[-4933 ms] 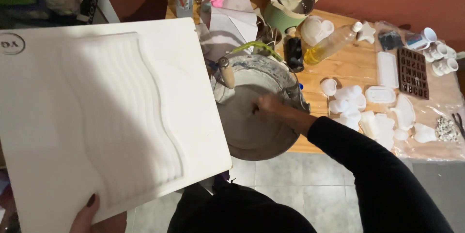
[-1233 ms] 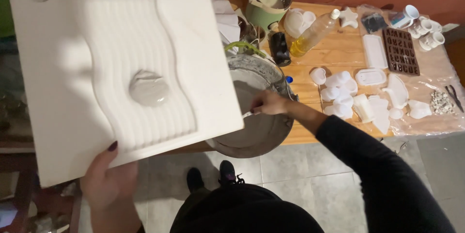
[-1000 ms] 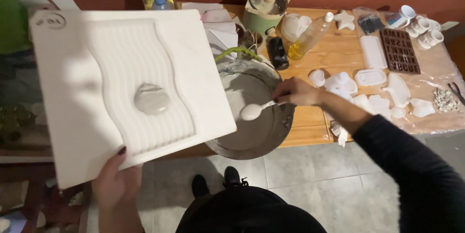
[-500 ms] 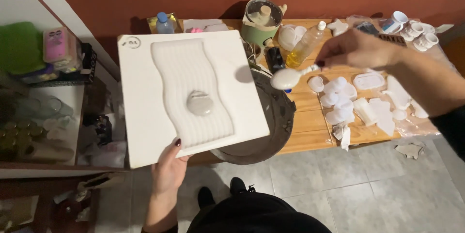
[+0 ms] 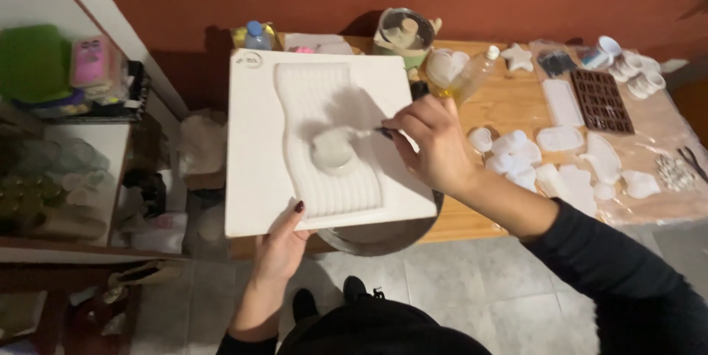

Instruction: Filling a wave-patterned tray mold with a white liquid mixture using a spoon.

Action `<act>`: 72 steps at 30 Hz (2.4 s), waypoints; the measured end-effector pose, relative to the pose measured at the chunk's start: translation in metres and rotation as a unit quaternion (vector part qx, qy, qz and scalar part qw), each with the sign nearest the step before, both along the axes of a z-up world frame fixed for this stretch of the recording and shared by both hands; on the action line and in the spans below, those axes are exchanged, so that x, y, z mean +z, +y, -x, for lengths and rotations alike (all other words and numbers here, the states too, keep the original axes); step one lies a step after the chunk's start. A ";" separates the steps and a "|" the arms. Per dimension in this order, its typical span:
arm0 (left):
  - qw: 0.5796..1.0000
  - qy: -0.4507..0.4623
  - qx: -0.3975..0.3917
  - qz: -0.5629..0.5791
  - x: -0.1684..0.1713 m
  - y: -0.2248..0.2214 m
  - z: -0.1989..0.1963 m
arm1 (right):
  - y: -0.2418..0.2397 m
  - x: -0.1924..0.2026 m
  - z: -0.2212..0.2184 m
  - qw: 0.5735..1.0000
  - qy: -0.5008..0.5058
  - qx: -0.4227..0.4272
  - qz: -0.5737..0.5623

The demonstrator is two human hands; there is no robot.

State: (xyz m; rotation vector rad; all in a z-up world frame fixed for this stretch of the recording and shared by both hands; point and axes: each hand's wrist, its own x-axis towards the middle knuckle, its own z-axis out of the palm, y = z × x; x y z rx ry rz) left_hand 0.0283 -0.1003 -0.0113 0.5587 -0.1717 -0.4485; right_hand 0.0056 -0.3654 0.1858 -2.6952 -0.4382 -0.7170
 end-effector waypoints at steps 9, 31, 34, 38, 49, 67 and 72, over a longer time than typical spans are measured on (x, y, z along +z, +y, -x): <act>0.998 -0.044 0.006 -0.037 0.036 0.013 -0.006 | -0.012 0.022 -0.001 0.980 -0.113 0.079 0.143; 0.989 0.062 -0.105 -0.087 -0.026 0.088 -0.078 | -0.020 0.030 -0.001 0.991 -0.108 0.003 0.072; 0.994 0.026 -0.075 -0.076 -0.011 0.083 -0.064 | -0.030 0.019 -0.002 0.997 -0.026 -0.022 -0.062; 0.991 0.047 0.004 -0.122 0.029 0.085 -0.059 | -0.037 0.020 -0.019 0.987 0.039 0.000 -0.157; 0.997 -0.023 0.037 -0.070 0.050 0.087 -0.049 | -0.011 0.056 -0.097 0.998 -0.009 0.060 0.032; 0.994 -0.013 0.064 -0.084 0.042 0.047 0.020 | 0.012 -0.035 -0.087 0.941 0.304 -0.109 -0.100; 0.996 0.007 0.055 -0.067 0.018 0.048 0.018 | 0.004 -0.035 -0.081 0.939 0.297 -0.144 -0.091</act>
